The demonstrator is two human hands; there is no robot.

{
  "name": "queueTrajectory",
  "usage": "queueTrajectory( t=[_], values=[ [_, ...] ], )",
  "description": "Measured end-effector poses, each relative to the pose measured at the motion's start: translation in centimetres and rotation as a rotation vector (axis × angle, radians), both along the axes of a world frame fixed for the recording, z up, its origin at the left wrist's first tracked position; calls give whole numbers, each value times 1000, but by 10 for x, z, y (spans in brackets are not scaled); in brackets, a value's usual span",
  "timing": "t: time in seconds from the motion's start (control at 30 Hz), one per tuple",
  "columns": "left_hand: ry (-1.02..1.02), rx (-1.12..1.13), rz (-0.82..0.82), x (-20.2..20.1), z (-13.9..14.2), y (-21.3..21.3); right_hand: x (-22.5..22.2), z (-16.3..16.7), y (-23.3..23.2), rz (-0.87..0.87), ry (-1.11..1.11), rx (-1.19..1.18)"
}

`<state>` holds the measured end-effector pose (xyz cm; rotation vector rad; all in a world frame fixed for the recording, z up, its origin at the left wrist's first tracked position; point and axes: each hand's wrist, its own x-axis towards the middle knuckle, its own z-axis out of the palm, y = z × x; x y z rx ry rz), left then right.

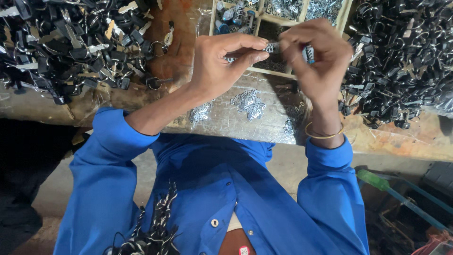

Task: The person assembles padlocks at a workbench. They pick small pin tumbler and spring components from a compartment tray, insert them by hand into padlock cylinder bodies, and place finished assemblies with the piles of padlock bodies and keys on the table, repeating the cycle.

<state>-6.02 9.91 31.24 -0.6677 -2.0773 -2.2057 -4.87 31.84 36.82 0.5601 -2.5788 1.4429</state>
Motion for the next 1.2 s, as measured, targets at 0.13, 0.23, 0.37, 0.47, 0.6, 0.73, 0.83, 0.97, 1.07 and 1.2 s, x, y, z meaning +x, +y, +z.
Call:
queueTrajectory(
  t=[0.13, 0.23, 0.37, 0.47, 0.6, 0.73, 0.83, 0.97, 1.07, 1.2],
  values=[
    [-22, 4, -2, 0, -1, 0, -1, -15, 3, -97, -124, -288],
    [-47, 34, -13, 0, -2, 0, 1, -27, 2, -28, -357, -589],
    [10, -52, 16, -1, -3, -1, 1, -32, 2, 71, -625, -883],
    [10, -33, 19, -1, -4, 0, 2, -31, 1, 101, -607, -852],
    [4, -9, 8, 0, -4, 0, 2, -28, -1, 94, -569, -773],
    [54, -48, 36, 0, -4, -1, 4, -21, -2, 97, -397, -461],
    [48, -45, 38, -1, -1, -1, 4, -18, -2, 82, -320, -361],
    [44, -43, 34, -1, 2, -2, 6, -16, -4, 55, -261, -298],
    [51, -44, 37, -1, 3, -3, 6, -17, -7, 33, -241, -306],
    [58, -57, 37, -2, 2, -3, 8, -15, -10, 2, -243, -266]
  ],
)
